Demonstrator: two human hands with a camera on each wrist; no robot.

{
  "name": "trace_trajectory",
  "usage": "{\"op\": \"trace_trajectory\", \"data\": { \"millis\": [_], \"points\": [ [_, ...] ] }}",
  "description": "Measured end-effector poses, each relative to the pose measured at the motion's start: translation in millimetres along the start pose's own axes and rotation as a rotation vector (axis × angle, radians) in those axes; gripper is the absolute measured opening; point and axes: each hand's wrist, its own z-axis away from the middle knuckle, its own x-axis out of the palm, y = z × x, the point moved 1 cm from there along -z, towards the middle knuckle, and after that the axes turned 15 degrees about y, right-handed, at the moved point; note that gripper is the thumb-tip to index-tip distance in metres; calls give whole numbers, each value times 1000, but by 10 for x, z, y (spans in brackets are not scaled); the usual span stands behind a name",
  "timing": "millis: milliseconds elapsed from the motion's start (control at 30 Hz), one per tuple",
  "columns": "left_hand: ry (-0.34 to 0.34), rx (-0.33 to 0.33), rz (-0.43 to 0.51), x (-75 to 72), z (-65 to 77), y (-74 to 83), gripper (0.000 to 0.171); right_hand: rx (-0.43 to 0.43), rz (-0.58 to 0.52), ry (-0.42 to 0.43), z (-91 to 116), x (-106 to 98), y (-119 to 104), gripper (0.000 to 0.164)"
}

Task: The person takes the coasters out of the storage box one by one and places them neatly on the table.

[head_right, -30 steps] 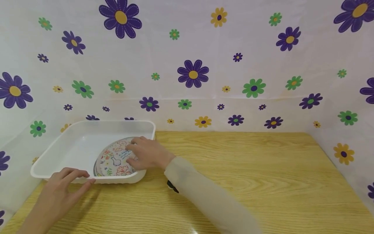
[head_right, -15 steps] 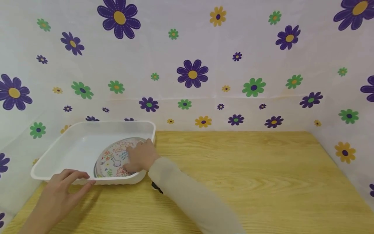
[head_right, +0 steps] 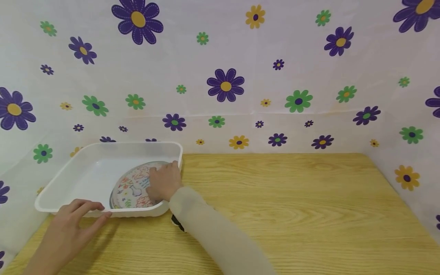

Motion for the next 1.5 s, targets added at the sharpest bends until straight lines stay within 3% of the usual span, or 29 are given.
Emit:
{"op": "trace_trajectory", "data": {
  "millis": [233, 433, 700, 833, 1100, 1333, 1500],
  "points": [
    [-17, -14, -10, -16, 2, -10, 24, 66, -106, 126, -8, 24, 6, 33],
    [-6, -8, -4, -13, 0, -10, 23, 121, -219, 252, 5, 6, 22, 37],
    [17, 10, 8, 0, 2, 6, 23, 119, -249, 307, 35, -2, 52, 22],
    [3, 9, -1, -5, -9, 6, 24, 83, -234, 379, 47, 8, 57, 25],
    [-23, -23, -4, 5, -22, 4, 22, -71, -120, 581, 150, -38, 68, 20],
    [-2, -15, 3, -6, -14, -14, 23, -148, -96, 557, 215, -178, 90, 21],
    [-6, -7, 6, -12, -8, -17, 22, -139, -131, 515, 229, -272, 112, 29]
  ]
}}
